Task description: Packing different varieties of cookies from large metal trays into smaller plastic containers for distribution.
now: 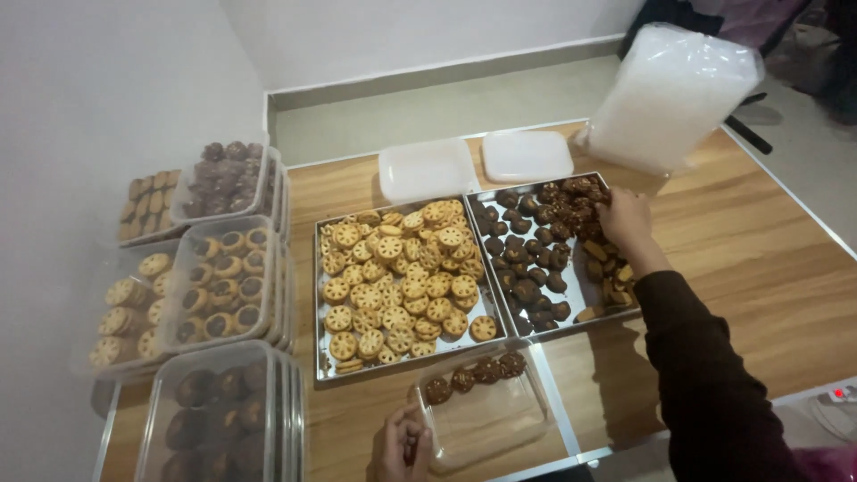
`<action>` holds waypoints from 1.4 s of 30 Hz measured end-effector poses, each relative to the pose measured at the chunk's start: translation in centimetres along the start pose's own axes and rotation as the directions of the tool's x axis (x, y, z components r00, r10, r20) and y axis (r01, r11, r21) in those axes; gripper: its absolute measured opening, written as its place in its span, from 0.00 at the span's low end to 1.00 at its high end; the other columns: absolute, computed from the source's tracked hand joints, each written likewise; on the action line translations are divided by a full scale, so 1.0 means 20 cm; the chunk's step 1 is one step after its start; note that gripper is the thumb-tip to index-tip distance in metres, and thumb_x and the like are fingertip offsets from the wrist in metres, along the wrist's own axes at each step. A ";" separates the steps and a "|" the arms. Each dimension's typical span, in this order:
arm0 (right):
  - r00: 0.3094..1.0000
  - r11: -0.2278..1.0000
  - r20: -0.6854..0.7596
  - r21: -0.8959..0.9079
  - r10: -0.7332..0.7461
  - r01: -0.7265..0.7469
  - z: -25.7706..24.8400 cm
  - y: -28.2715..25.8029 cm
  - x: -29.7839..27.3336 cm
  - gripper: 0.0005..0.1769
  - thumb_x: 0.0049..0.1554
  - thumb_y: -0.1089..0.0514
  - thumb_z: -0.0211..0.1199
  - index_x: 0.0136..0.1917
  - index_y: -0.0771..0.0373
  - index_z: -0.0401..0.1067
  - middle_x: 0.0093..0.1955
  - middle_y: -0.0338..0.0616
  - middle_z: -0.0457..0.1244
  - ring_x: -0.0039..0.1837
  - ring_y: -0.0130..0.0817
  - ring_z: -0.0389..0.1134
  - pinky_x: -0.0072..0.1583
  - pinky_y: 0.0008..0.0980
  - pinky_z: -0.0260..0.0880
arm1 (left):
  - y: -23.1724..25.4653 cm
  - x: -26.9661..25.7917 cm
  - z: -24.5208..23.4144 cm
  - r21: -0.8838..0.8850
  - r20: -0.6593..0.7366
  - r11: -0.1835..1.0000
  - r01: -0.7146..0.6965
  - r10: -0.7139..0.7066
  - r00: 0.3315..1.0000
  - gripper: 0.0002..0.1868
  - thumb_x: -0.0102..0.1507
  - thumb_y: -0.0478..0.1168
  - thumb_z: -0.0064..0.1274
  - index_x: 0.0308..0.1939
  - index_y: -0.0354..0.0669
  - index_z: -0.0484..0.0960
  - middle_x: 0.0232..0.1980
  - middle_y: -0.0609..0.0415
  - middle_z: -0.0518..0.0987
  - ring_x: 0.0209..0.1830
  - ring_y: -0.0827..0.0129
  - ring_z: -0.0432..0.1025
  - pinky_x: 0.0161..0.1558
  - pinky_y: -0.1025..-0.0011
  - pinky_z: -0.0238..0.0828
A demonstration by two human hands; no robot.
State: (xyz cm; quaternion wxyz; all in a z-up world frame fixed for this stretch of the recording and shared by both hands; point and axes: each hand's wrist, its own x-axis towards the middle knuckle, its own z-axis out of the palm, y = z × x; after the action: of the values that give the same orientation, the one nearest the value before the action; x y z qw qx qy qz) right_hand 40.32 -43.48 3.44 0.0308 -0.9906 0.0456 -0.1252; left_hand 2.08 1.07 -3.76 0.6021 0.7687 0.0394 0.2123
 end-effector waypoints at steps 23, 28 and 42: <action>0.980 0.845 -0.041 0.515 0.192 -0.144 -0.17 -0.07 -0.16 0.14 0.60 0.58 0.67 0.57 0.67 0.79 0.53 0.52 0.71 0.54 0.44 0.71 0.56 0.43 0.71 | -0.01 0.00 0.02 0.034 -0.035 0.992 0.123 -0.122 0.992 0.17 0.56 0.44 0.61 0.48 0.50 0.87 0.18 0.68 0.75 0.12 0.85 0.58 0.15 0.84 0.52; 0.974 0.588 0.065 0.788 0.219 -0.185 -0.40 -0.27 -0.46 0.13 0.61 0.63 0.65 0.59 0.65 0.76 0.56 0.52 0.70 0.53 0.37 0.71 0.53 0.30 0.76 | 0.01 0.02 0.00 0.049 -0.015 0.995 0.085 -0.084 0.996 0.16 0.56 0.41 0.60 0.48 0.49 0.86 0.17 0.68 0.75 0.11 0.84 0.59 0.15 0.83 0.55; 0.816 0.600 -0.471 0.562 -0.334 0.570 -0.67 -0.63 -1.36 0.18 0.55 0.61 0.69 0.59 0.63 0.75 0.56 0.44 0.70 0.58 0.37 0.70 0.63 0.36 0.70 | 0.07 0.03 -0.02 0.064 0.013 0.997 -0.032 0.031 0.999 0.17 0.60 0.47 0.60 0.50 0.48 0.84 0.20 0.70 0.75 0.12 0.85 0.60 0.15 0.84 0.56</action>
State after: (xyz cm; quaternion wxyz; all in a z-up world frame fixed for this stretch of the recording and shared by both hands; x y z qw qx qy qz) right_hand 11.73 -28.96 10.60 0.3502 -0.8519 -0.2550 -0.2942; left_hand 2.11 1.28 -2.14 0.5741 0.7893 0.0302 0.2158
